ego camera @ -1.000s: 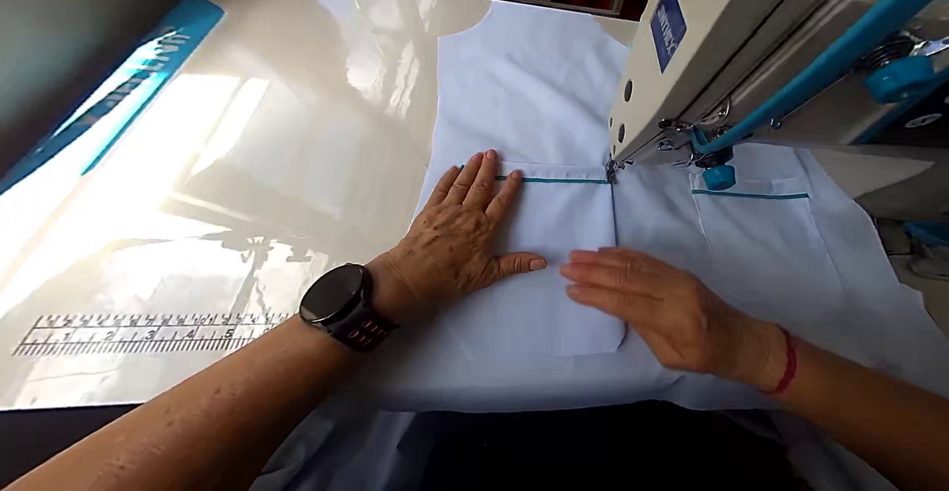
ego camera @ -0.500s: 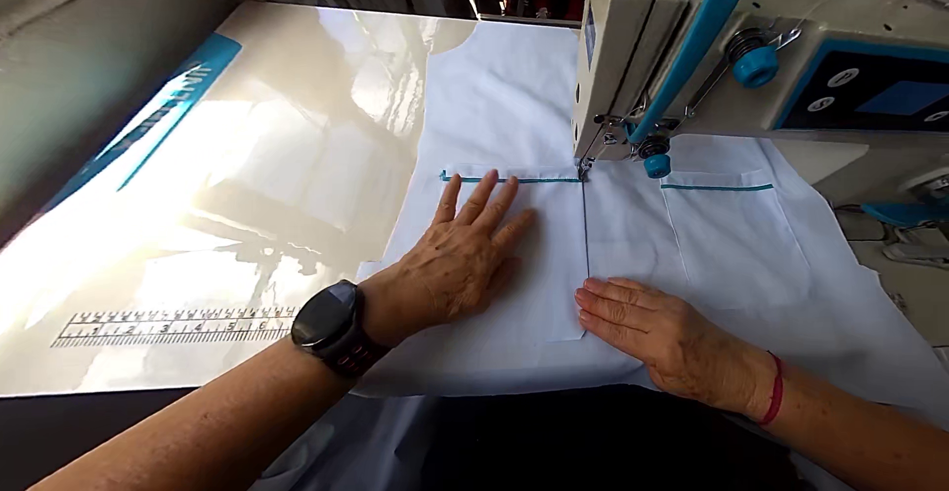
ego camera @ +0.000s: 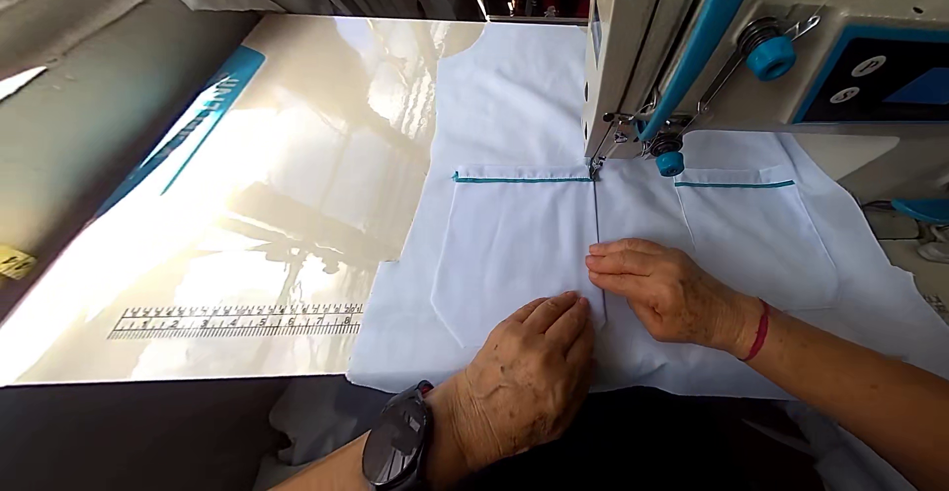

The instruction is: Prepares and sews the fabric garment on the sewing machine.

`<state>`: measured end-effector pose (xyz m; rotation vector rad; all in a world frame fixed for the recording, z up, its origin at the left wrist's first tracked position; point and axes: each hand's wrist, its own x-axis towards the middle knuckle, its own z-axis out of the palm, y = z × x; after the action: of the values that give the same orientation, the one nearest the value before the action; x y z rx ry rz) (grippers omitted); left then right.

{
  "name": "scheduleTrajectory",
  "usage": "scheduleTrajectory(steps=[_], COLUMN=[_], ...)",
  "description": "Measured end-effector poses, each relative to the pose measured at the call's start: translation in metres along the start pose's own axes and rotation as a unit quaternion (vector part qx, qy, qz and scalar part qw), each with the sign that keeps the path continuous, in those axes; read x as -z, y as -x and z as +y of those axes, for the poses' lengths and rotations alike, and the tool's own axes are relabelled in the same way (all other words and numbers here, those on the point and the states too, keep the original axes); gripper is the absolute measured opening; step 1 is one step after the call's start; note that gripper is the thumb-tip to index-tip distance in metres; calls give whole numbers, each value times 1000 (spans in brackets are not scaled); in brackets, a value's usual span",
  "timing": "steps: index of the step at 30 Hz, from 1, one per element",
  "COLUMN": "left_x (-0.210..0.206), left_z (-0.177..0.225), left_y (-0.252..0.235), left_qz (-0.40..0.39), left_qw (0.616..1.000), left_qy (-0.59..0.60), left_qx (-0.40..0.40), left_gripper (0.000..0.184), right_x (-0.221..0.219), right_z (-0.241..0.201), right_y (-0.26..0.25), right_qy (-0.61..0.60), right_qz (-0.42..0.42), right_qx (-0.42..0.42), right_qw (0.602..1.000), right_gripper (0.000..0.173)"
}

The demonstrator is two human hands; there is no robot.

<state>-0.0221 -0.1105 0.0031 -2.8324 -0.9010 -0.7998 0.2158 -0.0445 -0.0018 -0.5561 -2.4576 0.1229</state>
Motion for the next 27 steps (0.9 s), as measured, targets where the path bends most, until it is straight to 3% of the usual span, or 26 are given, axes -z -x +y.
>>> scheduleTrajectory(steps=[8,12,17,27], left_x=[-8,-15,-3,-18], left_z=[6,-13,-27,-18], left_y=[-36,-33,-32,-26], left_qz=[-12,56,12,72], left_qw=[996,995,983,989], left_qy=[-86,-5,129,54], left_qx=[21,84,130,121], left_gripper=[20,23,18,24], right_x=[1,1,0,-7], right_z=[-13,-12,-11,-18], right_y=[16,12,0,-1], right_qy=[-27,-33,-46,-19], right_qz=[-3,-10,10,56], right_qx=[-30,-50,-74,-79], right_qw=[999,998,996,995], right_gripper=[28,38,31,18])
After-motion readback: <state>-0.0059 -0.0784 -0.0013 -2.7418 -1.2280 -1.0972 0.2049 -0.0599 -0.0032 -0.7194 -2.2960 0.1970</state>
